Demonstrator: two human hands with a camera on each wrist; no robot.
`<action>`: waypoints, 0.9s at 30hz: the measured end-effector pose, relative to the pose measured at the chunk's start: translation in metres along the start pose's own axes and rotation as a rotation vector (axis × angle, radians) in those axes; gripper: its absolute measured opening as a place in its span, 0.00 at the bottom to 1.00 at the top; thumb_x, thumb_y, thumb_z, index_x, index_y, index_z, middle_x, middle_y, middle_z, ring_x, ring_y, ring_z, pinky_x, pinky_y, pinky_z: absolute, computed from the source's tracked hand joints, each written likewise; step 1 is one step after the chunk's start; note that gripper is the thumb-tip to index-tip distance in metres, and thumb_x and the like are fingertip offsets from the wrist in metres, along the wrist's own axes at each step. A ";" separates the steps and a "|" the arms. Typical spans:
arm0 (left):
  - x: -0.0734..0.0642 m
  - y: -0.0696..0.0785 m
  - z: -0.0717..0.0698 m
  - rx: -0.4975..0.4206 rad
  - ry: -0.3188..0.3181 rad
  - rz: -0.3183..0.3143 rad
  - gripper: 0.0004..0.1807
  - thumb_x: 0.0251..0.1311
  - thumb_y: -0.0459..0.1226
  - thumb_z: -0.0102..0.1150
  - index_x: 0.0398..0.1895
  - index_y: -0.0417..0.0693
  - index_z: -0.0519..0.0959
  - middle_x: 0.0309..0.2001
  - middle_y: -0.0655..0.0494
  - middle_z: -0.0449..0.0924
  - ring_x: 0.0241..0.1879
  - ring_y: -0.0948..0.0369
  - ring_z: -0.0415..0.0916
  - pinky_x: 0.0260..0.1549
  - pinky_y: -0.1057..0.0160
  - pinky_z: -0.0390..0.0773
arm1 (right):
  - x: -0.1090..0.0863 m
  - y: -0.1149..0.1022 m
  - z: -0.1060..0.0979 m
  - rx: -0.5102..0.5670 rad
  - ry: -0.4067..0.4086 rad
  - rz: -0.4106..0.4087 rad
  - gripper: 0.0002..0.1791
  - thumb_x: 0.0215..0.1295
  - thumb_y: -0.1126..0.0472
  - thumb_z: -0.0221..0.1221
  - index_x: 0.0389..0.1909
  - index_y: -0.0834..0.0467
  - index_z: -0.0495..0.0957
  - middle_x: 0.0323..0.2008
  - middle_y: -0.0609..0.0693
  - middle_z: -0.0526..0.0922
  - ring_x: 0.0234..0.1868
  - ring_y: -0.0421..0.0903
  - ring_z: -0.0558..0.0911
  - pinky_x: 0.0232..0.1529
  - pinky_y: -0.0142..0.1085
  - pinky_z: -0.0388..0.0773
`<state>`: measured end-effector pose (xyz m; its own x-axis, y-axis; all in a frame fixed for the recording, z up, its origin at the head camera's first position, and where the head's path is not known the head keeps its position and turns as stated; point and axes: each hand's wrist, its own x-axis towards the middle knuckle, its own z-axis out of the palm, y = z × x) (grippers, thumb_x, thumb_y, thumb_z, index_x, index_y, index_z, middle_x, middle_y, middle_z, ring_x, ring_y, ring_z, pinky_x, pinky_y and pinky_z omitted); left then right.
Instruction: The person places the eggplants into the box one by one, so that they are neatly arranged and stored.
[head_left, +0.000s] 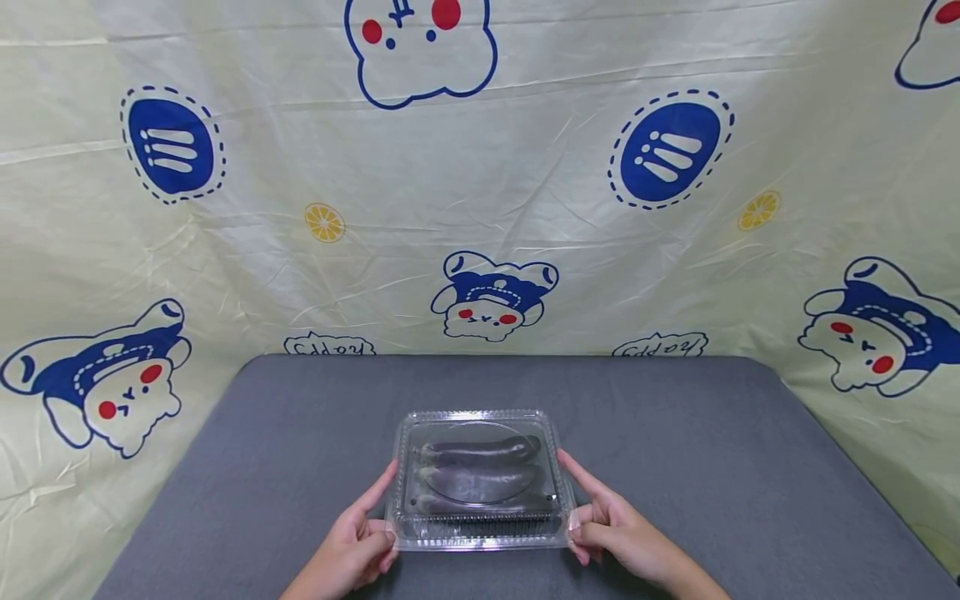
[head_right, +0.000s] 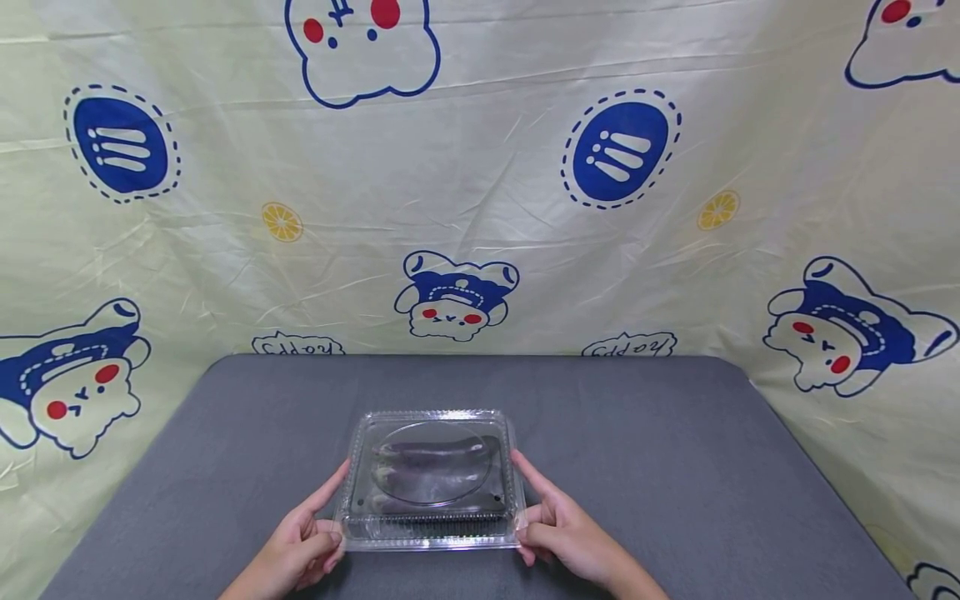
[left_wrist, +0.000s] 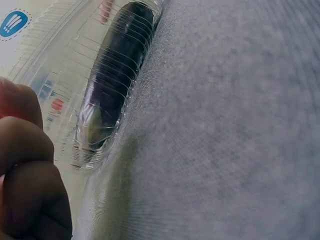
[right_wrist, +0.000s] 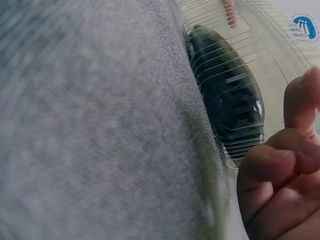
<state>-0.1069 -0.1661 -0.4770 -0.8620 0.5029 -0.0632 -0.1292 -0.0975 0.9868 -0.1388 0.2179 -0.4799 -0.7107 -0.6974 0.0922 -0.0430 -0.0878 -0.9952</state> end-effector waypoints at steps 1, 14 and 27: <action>0.000 0.000 0.000 -0.003 0.000 -0.001 0.49 0.63 0.23 0.45 0.81 0.53 0.32 0.20 0.59 0.73 0.17 0.69 0.66 0.15 0.73 0.63 | 0.000 0.000 0.000 0.001 -0.002 -0.005 0.50 0.66 0.77 0.47 0.79 0.56 0.27 0.21 0.70 0.67 0.22 0.47 0.73 0.18 0.44 0.62; 0.001 -0.005 -0.002 -0.021 -0.092 0.075 0.46 0.69 0.25 0.41 0.79 0.51 0.27 0.24 0.59 0.77 0.12 0.70 0.62 0.11 0.70 0.61 | 0.001 -0.001 -0.001 0.032 -0.009 0.012 0.49 0.70 0.74 0.49 0.79 0.55 0.27 0.25 0.72 0.78 0.21 0.62 0.65 0.18 0.37 0.67; 0.002 -0.009 -0.002 -0.069 -0.108 0.145 0.46 0.68 0.23 0.41 0.79 0.46 0.27 0.23 0.58 0.79 0.09 0.62 0.53 0.06 0.59 0.51 | 0.002 -0.002 0.003 0.053 0.051 0.088 0.52 0.66 0.74 0.51 0.79 0.53 0.28 0.25 0.47 0.85 0.18 0.48 0.66 0.20 0.41 0.57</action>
<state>-0.1082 -0.1664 -0.4866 -0.8167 0.5686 0.0989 -0.0442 -0.2326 0.9716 -0.1380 0.2146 -0.4778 -0.7449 -0.6672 0.0017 0.0571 -0.0664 -0.9962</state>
